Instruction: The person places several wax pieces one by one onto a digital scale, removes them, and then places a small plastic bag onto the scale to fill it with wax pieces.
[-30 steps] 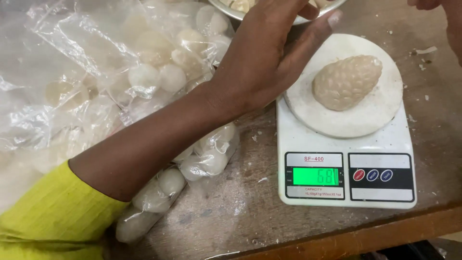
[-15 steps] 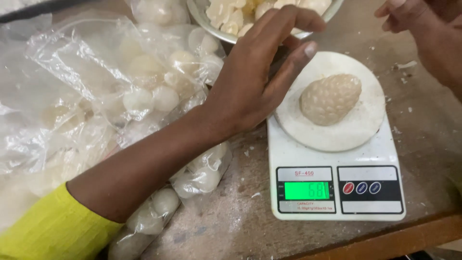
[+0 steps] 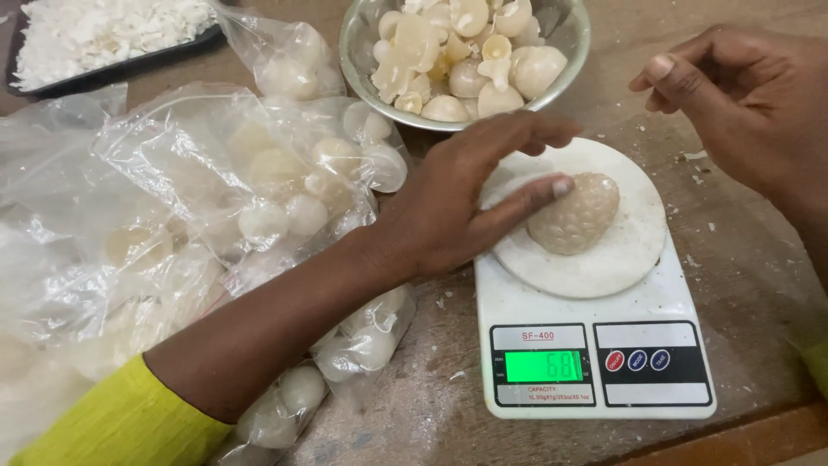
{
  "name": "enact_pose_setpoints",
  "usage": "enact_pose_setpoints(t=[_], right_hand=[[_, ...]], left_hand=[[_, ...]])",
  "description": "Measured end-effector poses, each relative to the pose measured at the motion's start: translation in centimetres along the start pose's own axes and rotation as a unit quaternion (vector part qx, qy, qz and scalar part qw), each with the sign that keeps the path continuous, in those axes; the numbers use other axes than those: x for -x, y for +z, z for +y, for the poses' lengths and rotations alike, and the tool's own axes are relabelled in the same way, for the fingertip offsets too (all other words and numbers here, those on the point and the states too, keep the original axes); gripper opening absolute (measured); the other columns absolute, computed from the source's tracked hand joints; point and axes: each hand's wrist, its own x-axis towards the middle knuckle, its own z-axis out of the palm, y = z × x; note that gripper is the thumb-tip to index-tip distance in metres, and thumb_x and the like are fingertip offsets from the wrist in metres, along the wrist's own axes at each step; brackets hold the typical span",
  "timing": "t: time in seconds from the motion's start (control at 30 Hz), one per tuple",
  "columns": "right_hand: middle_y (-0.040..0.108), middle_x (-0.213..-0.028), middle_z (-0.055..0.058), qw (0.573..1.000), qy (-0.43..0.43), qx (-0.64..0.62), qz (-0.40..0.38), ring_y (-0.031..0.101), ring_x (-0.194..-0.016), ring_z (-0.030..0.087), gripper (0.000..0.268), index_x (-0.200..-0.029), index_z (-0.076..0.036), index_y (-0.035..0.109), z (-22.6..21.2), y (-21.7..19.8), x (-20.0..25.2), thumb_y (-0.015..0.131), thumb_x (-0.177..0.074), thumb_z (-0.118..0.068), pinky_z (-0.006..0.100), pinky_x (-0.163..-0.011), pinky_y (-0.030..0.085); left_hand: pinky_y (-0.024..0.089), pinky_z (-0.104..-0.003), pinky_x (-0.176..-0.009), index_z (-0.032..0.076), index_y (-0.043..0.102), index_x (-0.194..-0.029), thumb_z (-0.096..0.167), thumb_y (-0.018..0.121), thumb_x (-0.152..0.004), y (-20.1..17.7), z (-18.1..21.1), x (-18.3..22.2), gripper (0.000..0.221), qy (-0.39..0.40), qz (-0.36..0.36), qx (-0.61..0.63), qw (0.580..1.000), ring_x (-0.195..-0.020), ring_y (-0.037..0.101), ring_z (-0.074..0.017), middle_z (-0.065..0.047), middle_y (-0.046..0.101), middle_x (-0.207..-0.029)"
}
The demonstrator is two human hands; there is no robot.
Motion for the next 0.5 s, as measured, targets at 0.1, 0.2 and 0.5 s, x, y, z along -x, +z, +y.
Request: enact_pose_setpoints(t=[0.1, 0.2, 0.5], right_hand=[[0.071, -0.093, 0.017, 1.000, 0.005, 0.003, -0.007, 0.070, -0.086, 0.020, 0.022, -0.104, 0.003, 0.068, -0.21, 0.01, -0.06, 0.061, -0.113, -0.016, 0.031, -0.075, 0.058], [0.071, -0.093, 0.018, 1.000, 0.007, 0.008, -0.012, 0.070, -0.085, 0.020, 0.023, -0.103, 0.003, 0.068, -0.21, 0.01, -0.05, 0.062, -0.112, -0.017, 0.032, -0.075, 0.059], [0.071, -0.095, 0.016, 0.999, 0.032, -0.024, -0.028, 0.070, -0.086, 0.020, 0.020, -0.102, 0.001, 0.068, 0.30, 0.71, 0.17, 0.061, -0.111, -0.015, 0.033, -0.077, 0.058]], left_hand=[[0.062, -0.043, -0.100, 0.010, 0.054, -0.146, 0.039, 0.075, -0.094, 0.80, 0.32, -0.08, 0.063, 0.005, -0.048, 0.028, 0.998, -0.123, 0.070, -0.0273, -0.015, 0.068, -0.137], [0.060, -0.041, -0.103, 0.014, 0.051, -0.153, 0.039, 0.077, -0.095, 0.82, -0.17, 0.21, 0.068, -0.014, -0.071, 0.065, 0.995, -0.129, 0.070, -0.0260, -0.014, 0.067, -0.144], [0.061, -0.037, -0.098, 0.014, 0.052, -0.150, 0.032, 0.081, -0.093, 0.89, 0.03, 0.46, 0.066, -0.011, -0.081, 0.024, 0.996, -0.118, 0.061, -0.0232, -0.011, 0.065, -0.130]])
